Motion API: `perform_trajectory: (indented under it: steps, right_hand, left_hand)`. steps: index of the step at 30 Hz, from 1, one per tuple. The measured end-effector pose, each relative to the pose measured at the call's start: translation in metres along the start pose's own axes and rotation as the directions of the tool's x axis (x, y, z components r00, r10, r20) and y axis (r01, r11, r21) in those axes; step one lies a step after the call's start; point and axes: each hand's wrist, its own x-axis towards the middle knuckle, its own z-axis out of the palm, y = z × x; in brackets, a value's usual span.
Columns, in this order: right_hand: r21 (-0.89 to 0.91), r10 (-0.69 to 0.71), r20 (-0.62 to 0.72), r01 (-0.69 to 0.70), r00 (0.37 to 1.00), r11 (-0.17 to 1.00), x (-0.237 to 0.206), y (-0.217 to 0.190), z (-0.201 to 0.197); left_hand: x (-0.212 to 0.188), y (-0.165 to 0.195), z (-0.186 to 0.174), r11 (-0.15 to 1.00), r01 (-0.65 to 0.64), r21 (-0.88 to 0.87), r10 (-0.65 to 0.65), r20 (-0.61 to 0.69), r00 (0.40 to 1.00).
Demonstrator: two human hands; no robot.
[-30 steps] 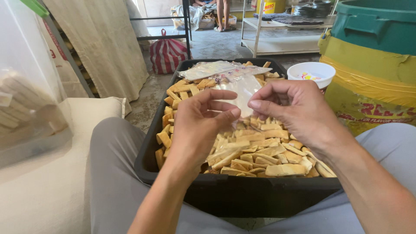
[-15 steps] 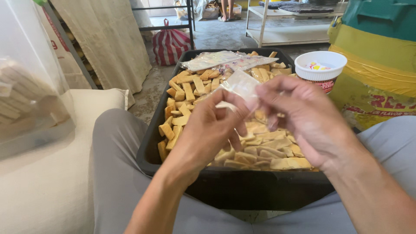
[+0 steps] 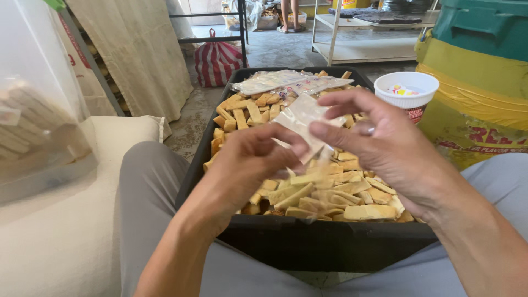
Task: The person sits on the floor and packs rectangular snack pieces from a large black bin into small clear plastic bags. They fill each bag by hand, then seal it using a small clip from a nearby container.
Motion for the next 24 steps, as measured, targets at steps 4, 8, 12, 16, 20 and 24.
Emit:
perform_trajectory:
  steps: [4,8,12,16,20,24]
  right_hand:
    - [0.224,0.038,0.105,-0.061,0.994,0.973,-0.002,-0.003,0.003]
    - [0.409,0.012,0.035,-0.026,0.999,0.912,-0.004,-0.001,0.002]
    - [0.366,0.055,0.066,-0.075,0.996,0.928,-0.006,0.0,0.004]
    - [0.356,0.082,0.193,-0.148,0.978,0.923,-0.008,0.002,0.008]
    - [0.599,0.005,0.278,-0.177,0.961,0.781,-0.007,0.009,0.009]
    - [0.785,-0.028,0.411,-0.338,0.911,0.518,-0.008,0.023,0.014]
  left_hand:
    - [0.0,0.005,0.005,1.0,0.027,-0.009,-0.026,0.06,0.998]
    - [0.003,0.001,0.002,0.971,0.026,-0.239,-0.056,-0.122,0.991]
    - [0.01,-0.009,0.01,0.97,-0.077,-0.232,0.03,-0.201,0.979]
    - [0.015,-0.017,0.019,0.991,-0.059,-0.123,0.04,-0.147,0.988]
    - [0.015,-0.022,0.02,0.994,-0.084,-0.067,0.077,-0.091,0.993]
    - [0.014,-0.023,0.015,0.986,-0.099,-0.138,0.074,-0.174,0.982]
